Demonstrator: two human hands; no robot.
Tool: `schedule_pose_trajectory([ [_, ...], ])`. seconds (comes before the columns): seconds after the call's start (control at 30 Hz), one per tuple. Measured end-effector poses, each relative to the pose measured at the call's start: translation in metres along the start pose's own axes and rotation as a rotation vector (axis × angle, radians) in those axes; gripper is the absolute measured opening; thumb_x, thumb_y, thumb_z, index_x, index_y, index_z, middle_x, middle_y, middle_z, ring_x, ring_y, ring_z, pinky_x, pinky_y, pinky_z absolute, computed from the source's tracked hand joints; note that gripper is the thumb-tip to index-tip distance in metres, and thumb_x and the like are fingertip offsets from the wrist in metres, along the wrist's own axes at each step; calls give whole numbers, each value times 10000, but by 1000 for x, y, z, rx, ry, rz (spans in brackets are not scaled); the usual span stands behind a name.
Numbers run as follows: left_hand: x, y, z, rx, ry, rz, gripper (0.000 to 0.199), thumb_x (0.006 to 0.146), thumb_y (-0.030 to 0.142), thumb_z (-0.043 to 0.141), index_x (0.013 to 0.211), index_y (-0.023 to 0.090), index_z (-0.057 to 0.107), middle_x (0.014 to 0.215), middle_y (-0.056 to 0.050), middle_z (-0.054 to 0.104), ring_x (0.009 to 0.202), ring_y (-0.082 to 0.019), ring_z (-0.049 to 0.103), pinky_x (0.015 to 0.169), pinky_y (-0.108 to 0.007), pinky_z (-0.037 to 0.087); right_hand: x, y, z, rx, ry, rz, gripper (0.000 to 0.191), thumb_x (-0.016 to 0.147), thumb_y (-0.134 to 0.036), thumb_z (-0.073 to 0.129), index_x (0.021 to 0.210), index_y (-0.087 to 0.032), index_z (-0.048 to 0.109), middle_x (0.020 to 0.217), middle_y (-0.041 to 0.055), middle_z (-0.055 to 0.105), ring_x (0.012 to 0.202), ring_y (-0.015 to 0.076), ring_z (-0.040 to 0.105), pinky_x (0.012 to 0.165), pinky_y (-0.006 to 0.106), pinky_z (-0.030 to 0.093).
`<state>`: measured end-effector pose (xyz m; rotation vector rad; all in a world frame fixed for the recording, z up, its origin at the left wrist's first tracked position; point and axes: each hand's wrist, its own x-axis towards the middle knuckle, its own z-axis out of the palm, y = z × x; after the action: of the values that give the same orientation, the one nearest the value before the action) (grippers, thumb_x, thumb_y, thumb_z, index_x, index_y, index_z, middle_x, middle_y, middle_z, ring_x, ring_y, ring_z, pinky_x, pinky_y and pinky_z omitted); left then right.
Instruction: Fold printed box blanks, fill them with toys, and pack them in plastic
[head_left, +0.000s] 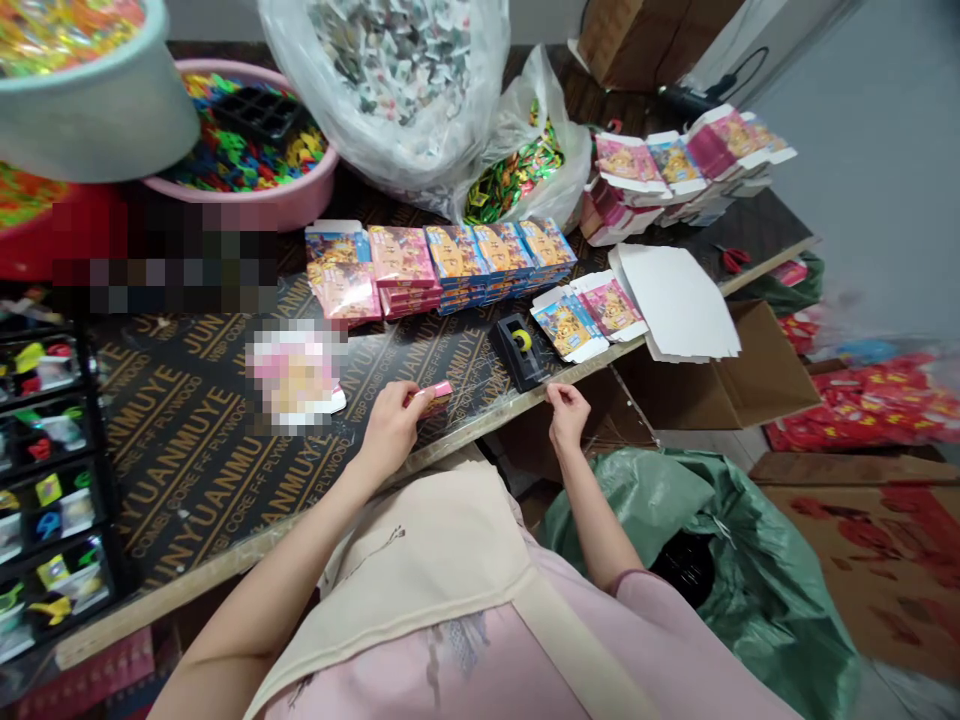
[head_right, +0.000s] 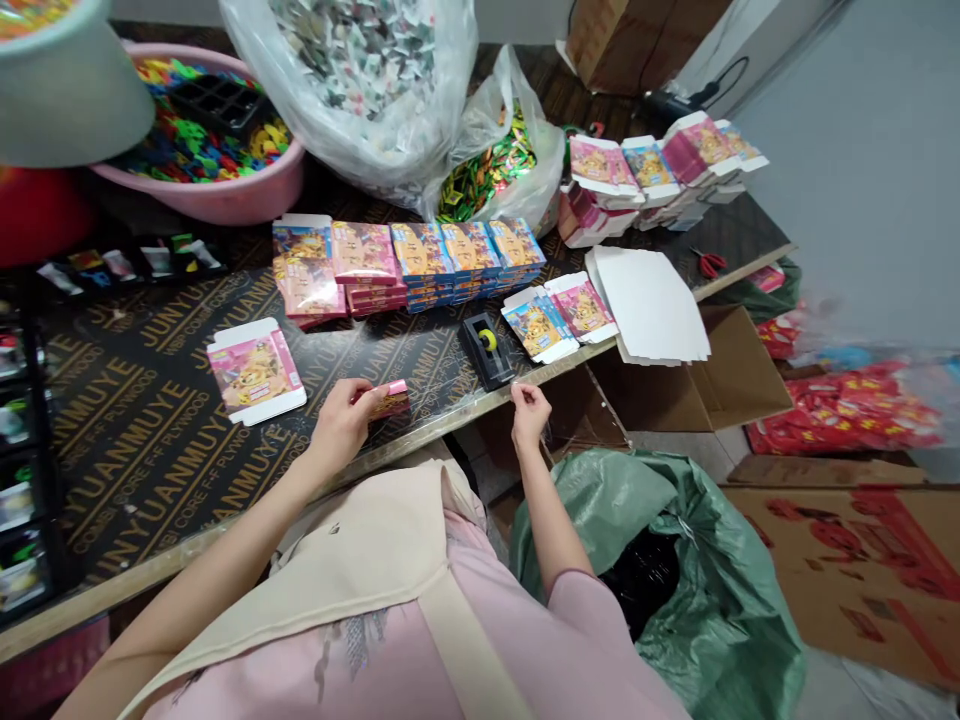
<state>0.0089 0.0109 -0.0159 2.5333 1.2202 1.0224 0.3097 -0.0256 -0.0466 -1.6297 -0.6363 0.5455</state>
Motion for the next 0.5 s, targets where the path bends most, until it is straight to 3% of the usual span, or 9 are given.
schedule_pose_trajectory([
  [0.07,-1,1,0,-29,-1,-1,371,900,34,406,1164,208,600,951,-63,603,846,-193,554,736,-316,476,-21,-17,11,82,-124,69,332,670,-496,767,760,-185,690,587,-38,520,529,100,406,518,255,330],
  [0.2,0,3,-1,-94,2,-13,310,933,75,413,1198,190,524,967,-67,608,866,-193,564,775,-331,476,-67,-58,46,272,-725,385,345,721,-446,772,947,-186,757,451,-102,361,413,55,217,439,240,165],
  [0.27,0,3,-2,-117,14,7,249,957,98,399,1165,190,501,952,-58,602,841,-183,553,769,-324,468,-82,-73,63,355,-939,516,335,713,-426,783,940,-180,767,403,-119,312,390,45,176,434,237,132],
  [0.37,-1,2,-4,-136,22,50,213,973,107,378,1135,191,489,949,-52,598,828,-172,538,757,-311,453,-89,-78,79,445,-1065,636,315,710,-415,785,917,-178,771,364,-127,287,375,41,143,427,234,104],
  [0.5,-2,1,-7,-84,-60,44,277,959,106,383,1160,203,545,983,-65,595,863,-182,534,778,-324,447,-86,-70,85,461,-1099,676,314,749,-438,751,922,-176,759,368,-127,271,381,54,133,418,231,109],
])
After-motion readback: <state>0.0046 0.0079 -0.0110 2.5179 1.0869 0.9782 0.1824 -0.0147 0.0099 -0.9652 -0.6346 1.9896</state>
